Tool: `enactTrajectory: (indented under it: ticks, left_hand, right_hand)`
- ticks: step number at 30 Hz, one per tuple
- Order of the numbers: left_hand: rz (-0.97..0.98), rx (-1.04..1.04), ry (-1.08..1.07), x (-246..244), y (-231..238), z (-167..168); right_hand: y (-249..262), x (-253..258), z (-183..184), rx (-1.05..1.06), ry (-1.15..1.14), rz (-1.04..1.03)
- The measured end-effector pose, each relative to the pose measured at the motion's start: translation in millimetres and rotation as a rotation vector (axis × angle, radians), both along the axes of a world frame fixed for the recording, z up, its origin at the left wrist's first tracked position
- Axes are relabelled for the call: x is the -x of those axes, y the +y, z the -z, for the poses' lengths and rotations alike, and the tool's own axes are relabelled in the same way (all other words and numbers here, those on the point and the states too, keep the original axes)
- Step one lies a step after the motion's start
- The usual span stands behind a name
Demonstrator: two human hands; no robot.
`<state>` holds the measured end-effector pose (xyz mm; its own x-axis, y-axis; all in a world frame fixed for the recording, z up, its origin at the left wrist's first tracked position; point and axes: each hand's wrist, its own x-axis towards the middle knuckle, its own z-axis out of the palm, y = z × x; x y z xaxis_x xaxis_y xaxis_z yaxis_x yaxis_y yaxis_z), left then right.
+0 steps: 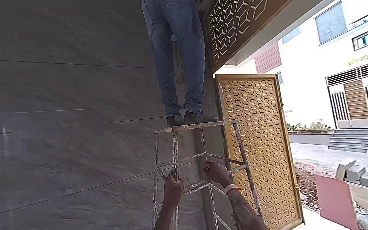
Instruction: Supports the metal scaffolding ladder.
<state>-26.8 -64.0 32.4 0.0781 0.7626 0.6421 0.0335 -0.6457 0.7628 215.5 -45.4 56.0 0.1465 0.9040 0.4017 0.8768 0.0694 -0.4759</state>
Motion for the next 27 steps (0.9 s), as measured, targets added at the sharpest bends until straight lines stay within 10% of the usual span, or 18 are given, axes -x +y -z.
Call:
enactTrajectory:
  ticks: [27]
  left_hand:
    - [-0.02,0.022,0.057,1.2,0.7,-1.2]
  right_hand:
    - [-8.1,6.0,-4.6,0.006,-0.036,0.054]
